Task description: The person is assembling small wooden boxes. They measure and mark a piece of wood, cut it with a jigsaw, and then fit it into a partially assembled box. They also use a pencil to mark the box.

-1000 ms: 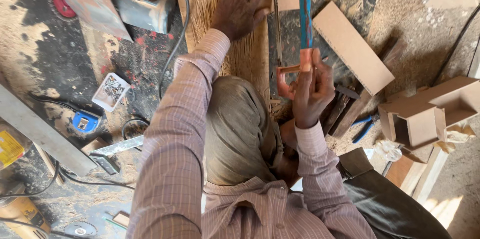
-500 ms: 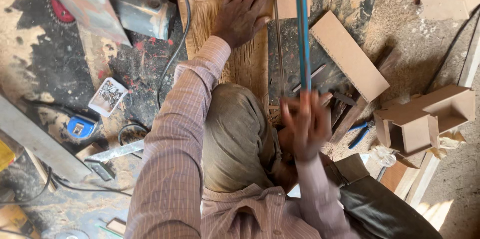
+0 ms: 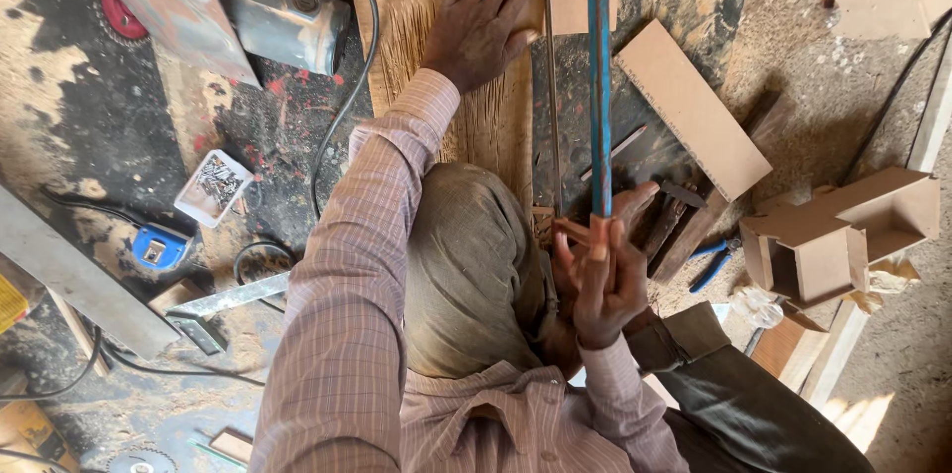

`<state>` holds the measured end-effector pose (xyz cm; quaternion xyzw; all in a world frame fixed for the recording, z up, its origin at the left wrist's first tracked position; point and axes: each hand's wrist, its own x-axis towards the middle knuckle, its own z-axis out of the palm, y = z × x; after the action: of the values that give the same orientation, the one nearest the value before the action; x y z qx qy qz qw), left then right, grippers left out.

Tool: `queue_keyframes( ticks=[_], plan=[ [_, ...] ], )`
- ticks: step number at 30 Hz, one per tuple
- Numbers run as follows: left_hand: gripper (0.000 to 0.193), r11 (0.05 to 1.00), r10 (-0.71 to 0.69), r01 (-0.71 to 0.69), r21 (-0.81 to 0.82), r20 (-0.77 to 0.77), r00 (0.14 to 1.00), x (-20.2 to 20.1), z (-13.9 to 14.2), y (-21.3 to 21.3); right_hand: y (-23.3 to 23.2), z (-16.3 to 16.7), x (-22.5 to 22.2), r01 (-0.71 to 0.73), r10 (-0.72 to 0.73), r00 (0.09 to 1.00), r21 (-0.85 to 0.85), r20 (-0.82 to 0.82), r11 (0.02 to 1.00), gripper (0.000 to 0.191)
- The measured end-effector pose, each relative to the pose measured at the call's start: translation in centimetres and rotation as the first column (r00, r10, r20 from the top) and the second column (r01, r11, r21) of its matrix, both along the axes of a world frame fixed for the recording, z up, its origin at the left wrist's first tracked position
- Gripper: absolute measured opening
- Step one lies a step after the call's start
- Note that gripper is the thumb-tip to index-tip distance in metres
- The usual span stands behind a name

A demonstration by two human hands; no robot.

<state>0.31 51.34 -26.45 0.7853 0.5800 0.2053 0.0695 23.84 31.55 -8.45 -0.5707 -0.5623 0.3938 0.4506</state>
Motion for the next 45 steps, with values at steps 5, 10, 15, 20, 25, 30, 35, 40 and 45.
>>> queue_keyframes(
  ticks=[5,10,15,20,25,30,35,40,45],
  plan=[
    [0.066,0.999,0.018,-0.016,0.044,-0.055,0.998,0.2,-0.1,0.1,7.2,-4.4,-1.5,-0.130,0.106,0.988,0.236,0.111,0.963,0.027],
    [0.067,1.000,0.006,-0.006,-0.015,-0.005,1.000,0.3,1.1,-0.1,9.2,-5.0,-2.6,0.039,-0.040,0.998,-0.005,-0.043,0.999,0.026],
    [0.067,1.000,-0.004,0.004,0.009,0.002,1.000,0.2,1.2,-0.1,1.9,-1.2,-0.7,-0.014,-0.024,0.950,-0.119,-0.311,0.993,0.031],
    [0.070,0.999,0.000,-0.001,-0.043,-0.009,1.000,0.4,0.5,-0.1,-0.3,-1.5,0.9,-0.027,0.027,0.997,0.005,-0.067,1.000,0.032],
    [0.069,0.998,0.007,-0.008,-0.056,-0.019,1.000,0.6,1.0,-0.5,10.5,-7.0,-0.9,-0.085,0.028,0.970,0.226,0.242,0.970,0.024],
    [0.067,0.999,0.017,-0.018,-0.051,-0.019,1.000,0.6,1.5,-0.4,7.9,-5.6,-0.9,-0.069,0.073,0.996,0.074,-0.052,0.995,0.025],
    [0.067,0.999,0.012,-0.013,-0.047,-0.023,1.000,0.7,0.7,-0.4,-1.2,-1.4,1.4,-0.104,0.112,0.988,0.076,-0.110,0.992,0.030],
    [0.067,1.000,0.016,-0.017,-0.015,-0.037,0.999,0.6,0.2,-0.5,1.1,-2.1,0.7,-0.127,0.137,0.983,0.086,-0.123,0.988,0.025],
    [0.068,1.000,0.005,-0.005,-0.011,-0.007,1.000,0.5,0.8,-0.8,8.0,-5.1,-1.2,-0.092,0.095,0.985,0.031,-0.144,0.995,0.031]
  ],
)
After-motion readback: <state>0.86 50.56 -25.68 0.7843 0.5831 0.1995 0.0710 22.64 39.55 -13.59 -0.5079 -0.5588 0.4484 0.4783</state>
